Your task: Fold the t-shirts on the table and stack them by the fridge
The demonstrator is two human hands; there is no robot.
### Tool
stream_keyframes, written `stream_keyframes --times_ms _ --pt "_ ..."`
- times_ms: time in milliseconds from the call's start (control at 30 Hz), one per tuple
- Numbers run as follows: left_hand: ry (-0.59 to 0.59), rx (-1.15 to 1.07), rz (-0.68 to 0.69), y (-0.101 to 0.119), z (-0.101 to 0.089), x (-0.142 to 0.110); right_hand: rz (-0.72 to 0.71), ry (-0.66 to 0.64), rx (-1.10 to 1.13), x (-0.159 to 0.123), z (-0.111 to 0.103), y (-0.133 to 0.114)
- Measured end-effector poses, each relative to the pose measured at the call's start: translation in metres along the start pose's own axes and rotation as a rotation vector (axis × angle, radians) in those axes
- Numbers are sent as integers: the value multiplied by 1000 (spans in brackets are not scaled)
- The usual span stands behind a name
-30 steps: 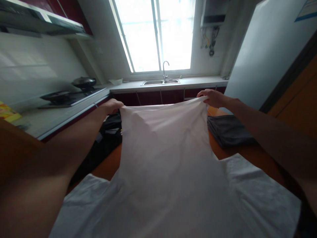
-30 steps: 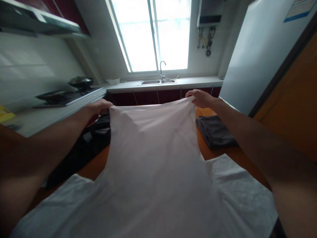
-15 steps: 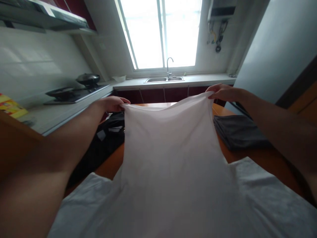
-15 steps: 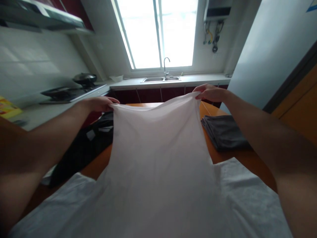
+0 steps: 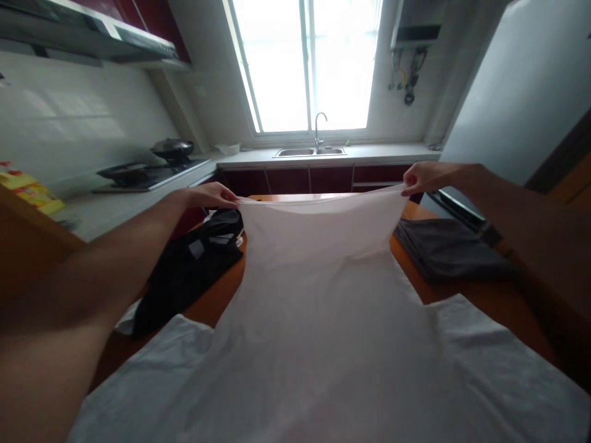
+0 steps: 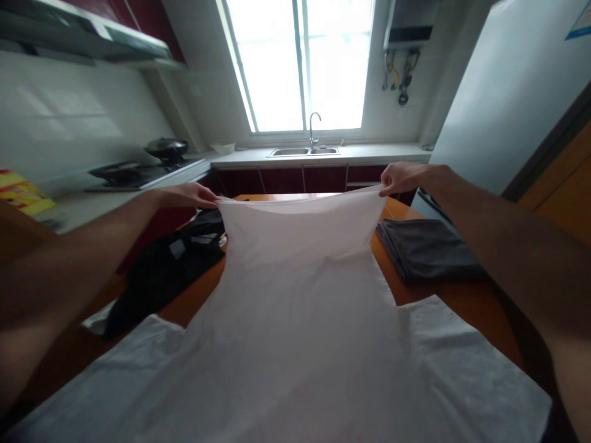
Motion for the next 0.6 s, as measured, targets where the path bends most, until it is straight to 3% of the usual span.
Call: stream_keyframes --times_ms 100,167,267,367,467,600 --pt "-56 259 -2 -4 -3 2 -18 49 68 -2 0 1" --pt "-11 216 -47 -5 -3 4 -11 73 157 -3 2 0" --pt "112 -69 -140 -1 4 7 44 136 229 -1 5 -4" --pt "257 -438 -138 7 16 16 123 217 261 9 11 -9" --pt "244 -696 -77 14 27 30 183 322 352 25 20 -9" --pt "254 -777 -53 12 33 51 222 439 433 47 35 5"
Point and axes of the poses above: each hand's wrist, its own x-axis towards the middle knuckle, its own z-axis out of the palm, y = z × x, the point moved 2 cm from there along x, towards the middle knuckle, and after that the axes turned 13 degrees about x, right-handed, at the moved point
